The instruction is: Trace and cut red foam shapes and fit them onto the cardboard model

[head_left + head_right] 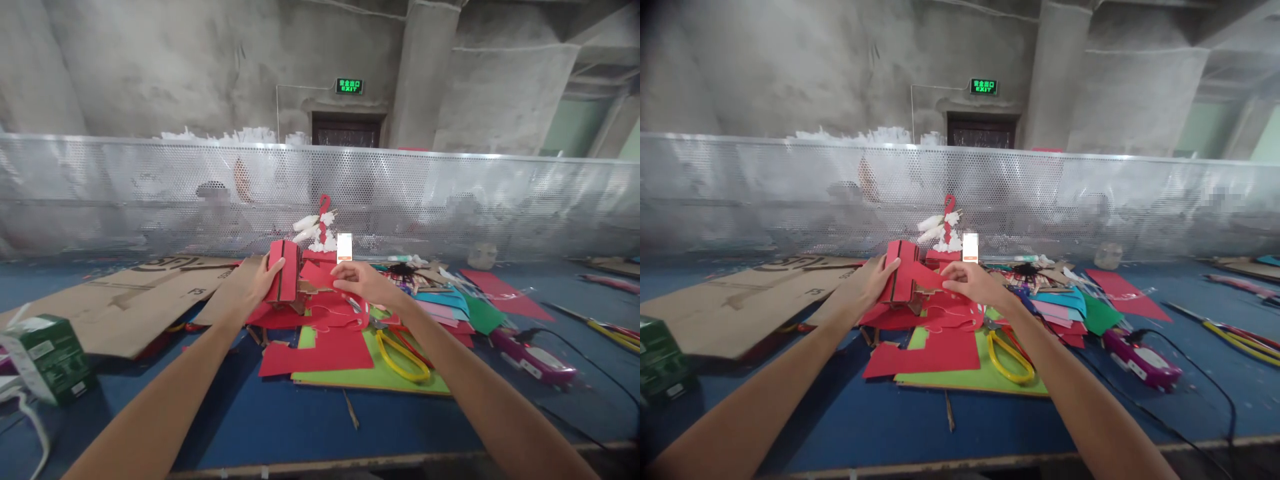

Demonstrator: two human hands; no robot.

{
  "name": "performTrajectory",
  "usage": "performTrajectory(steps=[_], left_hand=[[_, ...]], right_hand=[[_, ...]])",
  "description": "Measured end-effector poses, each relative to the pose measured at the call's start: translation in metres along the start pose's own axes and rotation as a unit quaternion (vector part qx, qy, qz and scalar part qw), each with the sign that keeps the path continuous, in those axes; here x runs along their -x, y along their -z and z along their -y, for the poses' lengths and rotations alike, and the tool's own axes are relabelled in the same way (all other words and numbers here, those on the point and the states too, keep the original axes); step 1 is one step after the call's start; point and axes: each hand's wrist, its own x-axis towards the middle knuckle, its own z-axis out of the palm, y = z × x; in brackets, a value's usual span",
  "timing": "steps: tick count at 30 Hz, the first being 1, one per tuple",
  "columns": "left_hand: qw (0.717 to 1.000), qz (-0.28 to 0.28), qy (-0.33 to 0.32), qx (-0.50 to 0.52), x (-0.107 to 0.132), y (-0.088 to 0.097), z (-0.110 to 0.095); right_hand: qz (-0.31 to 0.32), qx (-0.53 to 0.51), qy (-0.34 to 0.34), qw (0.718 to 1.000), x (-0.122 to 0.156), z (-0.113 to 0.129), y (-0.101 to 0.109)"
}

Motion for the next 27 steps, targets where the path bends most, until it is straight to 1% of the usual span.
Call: performTrajectory(steps=[2,5,8,10,12,14,15,17,18,20,22,23,25,27], left_hand=[[1.0,-0.003,-0.005,0.008,-0.001,-0.001,0.004],[1.0,0.005,-0.002,0.007,-0.004,-0.001,0.008],[0.999,0.02,-0.002,-0.032,-0.004,0.002,0.005],[0.996,0.028,-0.025,-0.087,-0.001,0.005,-0.003],[0.984,0.034,-0.06,-0.164,0.003,0.009,-0.015],[0.981,0.029,-0.065,-0.183,0.008,0.012,-0.028],[0.974,0.032,-0.057,-0.219,0.01,0.013,-0.034],[0.964,0.03,-0.054,-0.257,0.013,0.013,-0.042],[0.96,0.025,-0.054,-0.273,0.014,0.012,-0.043],[0.956,0.01,-0.065,-0.286,0.014,0.008,-0.041],[0.955,-0.005,-0.088,-0.282,0.012,0.003,-0.032],[0.956,-0.009,-0.105,-0.273,0.011,0.0,-0.026],[0.959,-0.027,-0.144,-0.242,0.008,-0.004,-0.014],[0.955,-0.008,-0.178,-0.238,0.005,-0.005,-0.005]], right_hand=[[0.001,0.056,-0.017,0.998,0.001,-0.004,0.007],[-0.02,0.16,-0.029,0.987,0.001,-0.007,0.012],[-0.036,0.224,-0.006,0.974,-0.001,-0.008,0.015],[-0.049,0.24,0.028,0.969,-0.001,-0.007,0.021],[-0.066,0.232,0.051,0.969,-0.001,-0.003,0.03],[-0.077,0.2,0.052,0.975,-0.003,0.0,0.039],[-0.078,0.185,0.049,0.978,-0.005,0.002,0.043],[-0.056,0.178,0.038,0.982,-0.012,0.003,0.049],[-0.028,0.189,0.03,0.981,-0.017,0.003,0.05],[0.05,0.223,0.014,0.973,-0.03,0.002,0.05],[0.117,0.252,0.008,0.961,-0.042,-0.001,0.045],[0.135,0.26,0.009,0.956,-0.047,-0.003,0.042],[0.149,0.27,0.012,0.951,-0.054,-0.005,0.035],[0.154,0.279,0.014,0.948,-0.057,-0.006,0.029]])
